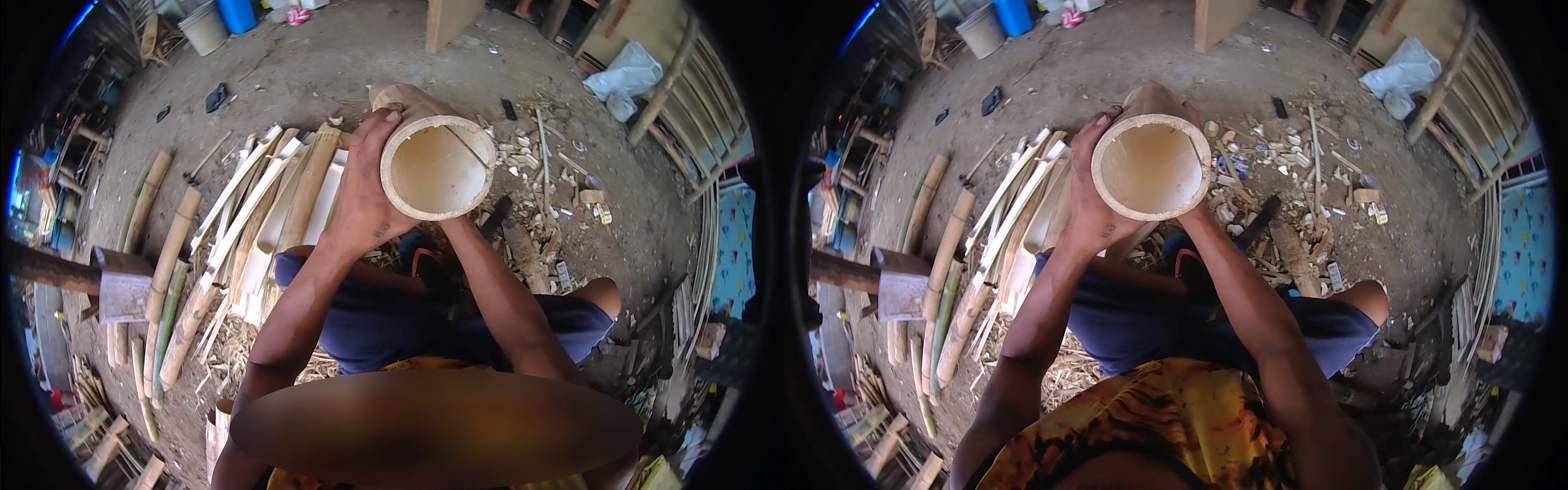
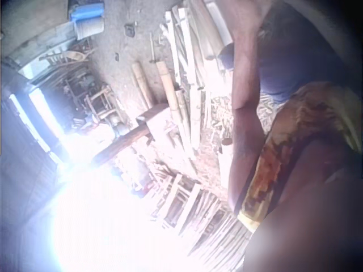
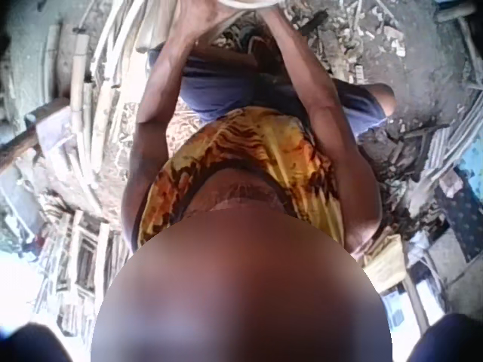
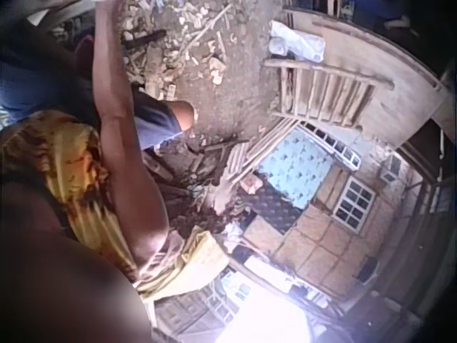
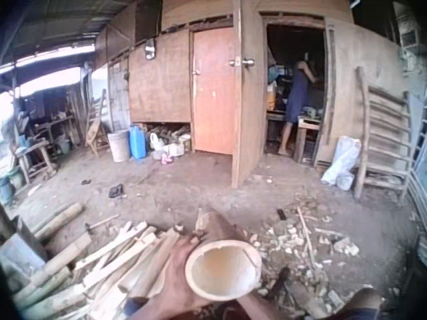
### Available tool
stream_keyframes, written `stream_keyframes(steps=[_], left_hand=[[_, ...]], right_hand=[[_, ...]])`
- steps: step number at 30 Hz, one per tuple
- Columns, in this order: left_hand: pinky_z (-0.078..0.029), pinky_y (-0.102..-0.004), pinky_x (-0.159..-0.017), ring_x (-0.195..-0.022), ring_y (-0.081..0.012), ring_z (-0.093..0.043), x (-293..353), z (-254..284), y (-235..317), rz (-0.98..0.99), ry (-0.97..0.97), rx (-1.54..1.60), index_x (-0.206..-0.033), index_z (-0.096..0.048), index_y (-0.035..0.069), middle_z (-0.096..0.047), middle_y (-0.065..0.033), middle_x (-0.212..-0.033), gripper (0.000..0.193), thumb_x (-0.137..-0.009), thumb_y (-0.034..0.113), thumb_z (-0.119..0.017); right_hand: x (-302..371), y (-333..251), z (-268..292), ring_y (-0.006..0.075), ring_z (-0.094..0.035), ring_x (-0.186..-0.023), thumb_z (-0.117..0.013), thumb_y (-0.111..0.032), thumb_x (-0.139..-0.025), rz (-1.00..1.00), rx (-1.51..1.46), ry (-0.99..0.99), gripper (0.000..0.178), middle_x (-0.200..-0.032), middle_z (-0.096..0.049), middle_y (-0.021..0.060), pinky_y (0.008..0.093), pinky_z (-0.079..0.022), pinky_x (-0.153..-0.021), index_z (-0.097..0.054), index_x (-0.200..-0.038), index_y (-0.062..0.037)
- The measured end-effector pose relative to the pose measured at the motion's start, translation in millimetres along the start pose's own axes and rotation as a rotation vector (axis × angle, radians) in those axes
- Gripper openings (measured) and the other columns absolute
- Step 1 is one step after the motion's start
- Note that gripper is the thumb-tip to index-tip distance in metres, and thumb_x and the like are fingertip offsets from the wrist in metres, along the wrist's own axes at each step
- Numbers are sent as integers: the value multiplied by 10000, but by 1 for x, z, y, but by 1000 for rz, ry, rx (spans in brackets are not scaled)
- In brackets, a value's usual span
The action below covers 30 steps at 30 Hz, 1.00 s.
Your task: The person sits cross-legged and uses a knife and a wooden mallet to split bamboo sections into flat planks. They repeatedly position the knife along the bamboo, strike it with the mallet, and separate the resulting pieces, stacking them nearby.
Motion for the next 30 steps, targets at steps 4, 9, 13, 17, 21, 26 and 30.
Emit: stream_keyframes(steps=[4, 9, 13, 17, 21, 26, 30], left_hand=[[-401, -474, -1133, -1359, -381, -484, -48, -89, -1, 44, -87, 145, -1537, -286, 40, -460, -211, -1471, 1245, -555, 331, -994], [-402, -440, -1161, -1374, -298, -502, -111, -213, -7, 94, -254, 510, -1504, -351, 11, -513, -176, -1453, 1179, -556, 301, -988], [-412, -452, -1171, -1390, -323, -499, -116, -330, -25, 212, -713, 771, -1528, -368, 65, -512, -178, -1489, 1157, -560, 260, -971], [-437, -458, -1155, -1403, -330, -488, -84, -410, -46, 385, -839, 847, -1561, -356, 73, -522, -186, -1497, 986, -754, 251, -894], [-513, -442, -1045, -1268, -336, -613, -4, -460, -92, 491, -733, 618, -1455, -516, 96, -618, -187, -1393, 682, -902, 424, -742], [-551, -479, -891, -1025, -366, -713, 241, -497, -129, 766, -1239, 108, -1067, -642, 30, -737, -201, -1042, 433, -876, 407, -742], [-528, -504, -988, -1178, -419, -642, 372, -478, -104, 785, -1322, -141, -1312, -524, -51, -648, -290, -1246, 748, -817, 431, -810]], right_hand=[[-10, -32, 125, 311, -577, -1268, -760, -235, -886, 50, 156, 284, 591, -1335, -609, 176, 411, -464, -1091, -524, -1386, -27], [-1, -79, 246, 414, -518, -1329, -856, -157, -756, 31, 731, 435, 914, -1437, -490, 272, 438, -439, -1124, -354, -1502, 6], [13, -92, 307, 440, -480, -1362, -951, -210, -685, -9, 790, 399, 1259, -1477, -424, 306, 492, -424, -1141, -94, -1582, 6], [18, -124, 349, 438, -426, -1410, -947, -288, -691, 138, 834, 435, 1215, -1545, -345, 281, 532, -430, -1141, -159, -1586, -55], [3, -134, 362, 437, -423, -1411, -927, -379, -704, 171, 998, 450, 903, -1562, -324, 245, 538, -464, -1111, -450, -1447, -190], [-3, -124, 357, 443, -456, -1375, -943, -401, -657, 172, 1012, 481, 808, -1505, -390, 220, 539, -494, -1076, -532, -1328, -222], [9, -126, 369, 409, -532, -1293, -950, -431, -602, 154, 1040, 582, 802, -1460, -442, 168, 506, -538, -1006, -555, -1271, -236]])
Point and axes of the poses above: each hand's wrist, its own x-axis away from the middle knuckle, its own z-axis out of the back of the hand, y = z × x, the point moved 10 cm from there along -x, towards the middle knuckle
